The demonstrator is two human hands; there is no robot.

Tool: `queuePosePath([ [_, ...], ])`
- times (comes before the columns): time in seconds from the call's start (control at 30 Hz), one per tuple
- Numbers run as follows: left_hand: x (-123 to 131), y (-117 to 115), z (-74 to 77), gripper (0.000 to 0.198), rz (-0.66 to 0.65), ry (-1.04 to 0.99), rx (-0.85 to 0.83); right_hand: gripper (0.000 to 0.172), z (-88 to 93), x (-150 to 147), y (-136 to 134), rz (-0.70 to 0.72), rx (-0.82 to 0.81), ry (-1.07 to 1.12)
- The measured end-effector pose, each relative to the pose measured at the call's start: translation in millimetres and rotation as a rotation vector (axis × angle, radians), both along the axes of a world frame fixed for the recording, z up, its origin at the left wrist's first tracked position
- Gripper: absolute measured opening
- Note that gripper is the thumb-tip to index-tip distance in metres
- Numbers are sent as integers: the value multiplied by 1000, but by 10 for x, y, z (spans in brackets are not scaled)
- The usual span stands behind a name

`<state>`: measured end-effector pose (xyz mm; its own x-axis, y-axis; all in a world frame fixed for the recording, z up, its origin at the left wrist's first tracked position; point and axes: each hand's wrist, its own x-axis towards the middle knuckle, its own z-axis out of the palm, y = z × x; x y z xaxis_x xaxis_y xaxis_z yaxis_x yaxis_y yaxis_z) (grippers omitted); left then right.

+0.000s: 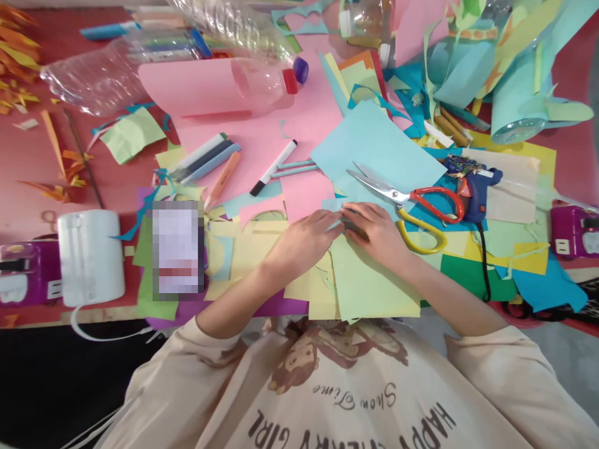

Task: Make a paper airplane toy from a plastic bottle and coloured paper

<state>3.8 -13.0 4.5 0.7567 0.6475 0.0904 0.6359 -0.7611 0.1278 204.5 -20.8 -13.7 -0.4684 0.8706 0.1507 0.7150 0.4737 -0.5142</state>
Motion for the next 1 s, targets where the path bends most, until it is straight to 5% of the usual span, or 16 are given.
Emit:
queuePosePath([
  [0.47,-5,12,2,35,-22,-60,-42,43,76,68,22,75,-102,41],
  [0.67,-4,11,-5,33,-14,-37,-69,48,366,102,285,235,-185,-89],
  [0.83,-2,17,36,37,-2,9,-119,28,569,-501,754,255,-20,-273],
  [1.0,-9,38,-3,38,15,33,-111,38,420,-1229,1023,491,182,-399],
])
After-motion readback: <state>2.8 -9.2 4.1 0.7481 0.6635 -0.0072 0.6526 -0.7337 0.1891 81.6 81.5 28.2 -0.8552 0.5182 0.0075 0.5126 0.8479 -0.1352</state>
